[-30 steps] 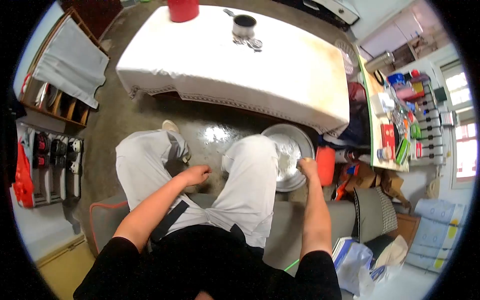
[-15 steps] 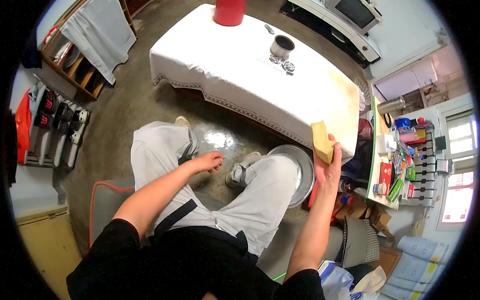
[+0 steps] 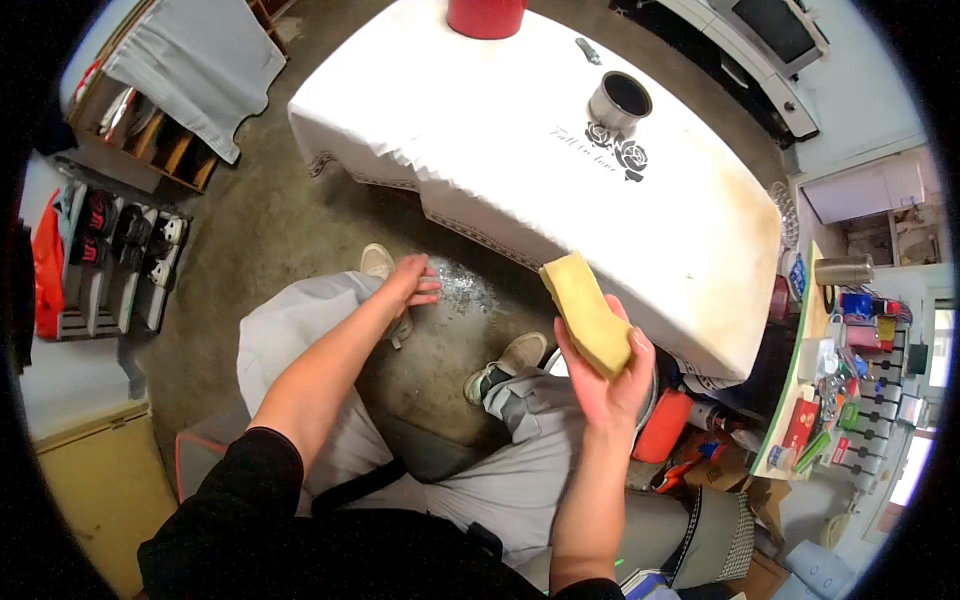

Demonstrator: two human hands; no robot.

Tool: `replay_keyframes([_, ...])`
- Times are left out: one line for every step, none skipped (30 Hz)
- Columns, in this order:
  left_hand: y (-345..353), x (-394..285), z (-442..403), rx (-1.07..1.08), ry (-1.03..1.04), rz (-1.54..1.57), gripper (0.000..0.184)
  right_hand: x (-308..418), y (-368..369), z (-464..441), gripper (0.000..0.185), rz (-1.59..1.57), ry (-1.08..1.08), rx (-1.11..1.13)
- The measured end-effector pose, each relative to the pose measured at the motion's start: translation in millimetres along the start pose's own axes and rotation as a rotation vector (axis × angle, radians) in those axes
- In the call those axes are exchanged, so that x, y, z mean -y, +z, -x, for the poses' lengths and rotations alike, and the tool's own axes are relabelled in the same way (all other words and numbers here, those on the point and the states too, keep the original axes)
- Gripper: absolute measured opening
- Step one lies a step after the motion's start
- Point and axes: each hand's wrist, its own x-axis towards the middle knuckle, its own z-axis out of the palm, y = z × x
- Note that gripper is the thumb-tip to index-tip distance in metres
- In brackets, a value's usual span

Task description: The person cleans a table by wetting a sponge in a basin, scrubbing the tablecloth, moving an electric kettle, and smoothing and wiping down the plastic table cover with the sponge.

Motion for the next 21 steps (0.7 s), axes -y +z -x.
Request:
replay_keyframes([-4,-4,-11,0.007,-0.018,0.052,0.058,5,-2,-2,0.053,-0.013,0.017,0.034])
replay_keyframes([-5,-7,-24,0.001,-0.011,0.125,0.064,10,-3,-4,0.054,0.0,0.033,0.054])
replay_keyframes([-4,-10,-33,-0.005,-0.008,0.198,0.07,13,-5,-8,0.056,-0.003,0.031,0.059])
replay_keyframes([-4,-8,-45,-0.01,-0.005,0.271,0.076,15,-6,-11,0.057,-0.006,0.027,0.062])
replay_keyframes([-5,-6,-56,0.039,0.004,0.311,0.087,17,-7,-12,0.058,0.001,0.021,0.057])
replay_keyframes([-3,-6,-64,0.054,0.012,0.348,0.088,19,-8,-12,0.059,0.008,0.016,0.052])
replay_keyframes([0,-8,-67,0.067,0.02,0.385,0.089,19,-9,-12,0.06,0.015,0.012,0.044])
replay_keyframes([4,-8,-70,0.079,0.024,0.421,0.09,20,-13,-12,0.061,0.046,0.006,0.056])
replay_keyframes([6,-8,-77,0.083,0.004,0.426,0.087,21,-16,-12,0.062,0.079,0.001,0.068])
replay_keyframes([8,-8,-82,0.137,0.018,0.421,0.085,22,-19,-12,0.063,0.114,-0.003,0.084])
replay_keyframes([10,-9,-86,0.192,0.034,0.419,0.083,23,-21,-13,0.063,0.128,-0.003,0.078])
replay_keyframes([12,-12,-88,0.247,0.055,0.417,0.081,22,-21,-14,0.064,0.135,-0.002,0.072])
replay_keyframes([18,-16,-90,0.245,0.05,0.423,0.075,22,-20,-14,0.064,0.14,-0.002,0.068])
replay_keyframes([22,-20,-90,0.268,0.06,0.442,0.076,22,-19,-14,0.064,0.146,-0.004,0.065])
replay_keyframes([25,-22,-92,0.293,0.072,0.462,0.077,21,-20,-14,0.064,0.142,0.004,0.048])
replay_keyframes([28,-23,-93,0.319,0.082,0.482,0.078,21,-19,-13,0.063,0.139,0.01,0.028])
replay_keyframes([31,-24,-92,0.329,0.074,0.51,0.074,21,-19,-11,0.063,0.136,0.016,0.007])
replay_keyframes([33,-23,-94,0.34,0.067,0.537,0.071,21,-18,-11,0.063,0.137,0.016,0.006])
replay_keyframes([35,-23,-93,0.351,0.065,0.564,0.068,20,-17,-12,0.063,0.137,0.016,0.009])
replay_keyframes([35,-22,-92,0.403,0.051,0.59,0.062,19,-16,-15,0.063,0.137,0.016,0.016])
replay_keyframes([34,-19,-92,0.455,0.04,0.615,0.057,19,-15,-17,0.062,0.112,0.028,0.067])
